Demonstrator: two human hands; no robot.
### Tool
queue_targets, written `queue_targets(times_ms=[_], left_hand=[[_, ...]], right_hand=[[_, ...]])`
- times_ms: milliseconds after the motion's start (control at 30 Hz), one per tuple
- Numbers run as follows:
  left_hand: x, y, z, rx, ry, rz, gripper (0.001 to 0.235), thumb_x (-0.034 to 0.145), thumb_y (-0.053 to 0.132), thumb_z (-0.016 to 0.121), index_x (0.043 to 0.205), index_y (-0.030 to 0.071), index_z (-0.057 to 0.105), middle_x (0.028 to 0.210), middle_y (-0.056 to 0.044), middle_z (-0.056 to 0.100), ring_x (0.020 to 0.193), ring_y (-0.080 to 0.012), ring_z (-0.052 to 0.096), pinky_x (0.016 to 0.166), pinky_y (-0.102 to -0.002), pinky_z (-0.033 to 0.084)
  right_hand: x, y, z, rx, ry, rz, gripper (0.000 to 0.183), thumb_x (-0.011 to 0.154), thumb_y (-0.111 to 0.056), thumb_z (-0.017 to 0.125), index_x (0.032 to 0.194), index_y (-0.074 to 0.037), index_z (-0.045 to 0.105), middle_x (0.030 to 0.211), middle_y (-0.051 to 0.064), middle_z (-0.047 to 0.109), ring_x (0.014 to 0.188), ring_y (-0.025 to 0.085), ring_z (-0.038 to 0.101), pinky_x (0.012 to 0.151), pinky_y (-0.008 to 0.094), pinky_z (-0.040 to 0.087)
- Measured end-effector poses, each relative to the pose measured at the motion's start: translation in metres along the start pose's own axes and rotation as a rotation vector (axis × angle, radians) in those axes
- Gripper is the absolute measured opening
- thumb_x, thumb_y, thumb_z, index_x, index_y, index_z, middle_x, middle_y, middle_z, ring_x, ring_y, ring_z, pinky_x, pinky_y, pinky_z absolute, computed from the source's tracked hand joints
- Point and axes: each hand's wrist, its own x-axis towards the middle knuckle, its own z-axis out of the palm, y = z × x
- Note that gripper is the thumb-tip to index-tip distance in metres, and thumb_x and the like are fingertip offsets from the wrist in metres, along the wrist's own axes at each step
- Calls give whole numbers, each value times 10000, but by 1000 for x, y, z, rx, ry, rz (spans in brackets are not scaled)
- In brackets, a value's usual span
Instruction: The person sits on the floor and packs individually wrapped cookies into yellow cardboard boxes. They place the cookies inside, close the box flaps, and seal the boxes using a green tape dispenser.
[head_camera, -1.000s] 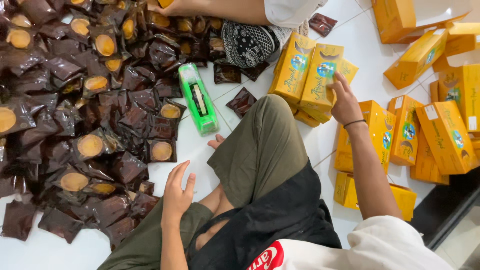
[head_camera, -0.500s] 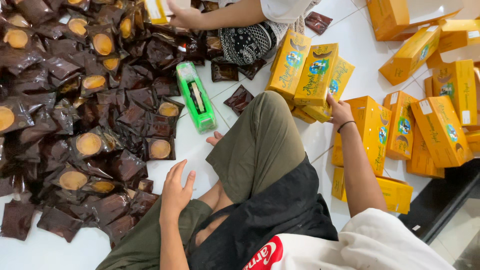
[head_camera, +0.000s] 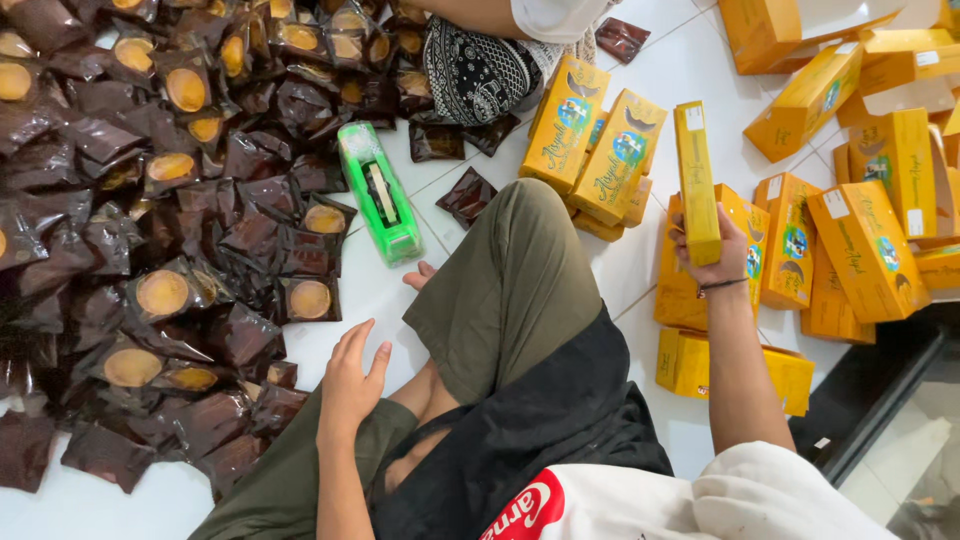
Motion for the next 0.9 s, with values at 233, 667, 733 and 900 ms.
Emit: queue_targets(times_ms=[233,667,733,900], left_hand=[[-4,10,2,-39,110,82,558,1035,390,583,1482,58,550,1401,-221,597,1295,-405,597,1050,-549,492],[-29,41,11,207,355,677,423,835,120,620,1252,85,681,1264,-64,743,1120,-260,710,848,-400,514],[-21,15,21,189,392,560,483,812,205,701,1278,91,646,1217,-63,760,996,-252,745,733,-389,542],[-12,-6,26,329,364,196,488,796,321,790,1240,150,679,991,-100,767,901,-308,769,800,-391,581]], right_hand=[[6,22,89,-136,-178,12,665,1046,-499,418,1556,-76,475,931,125,604,604,199,521,459,261,505],[-2,146,288,-1428,-449,151,445,995,-406,566,1250,-78,726,1031,24,773,723,91,639,624,260,515],[39,123,269,-1613,-126,-318,279,978,-328,661,1124,-124,784,996,25,801,799,136,721,722,327,573],[155,98,232,-1601,685,-386,1018,820,-738,857,1482,-134,374,1481,250,400,1406,477,416,1108,629,437]])
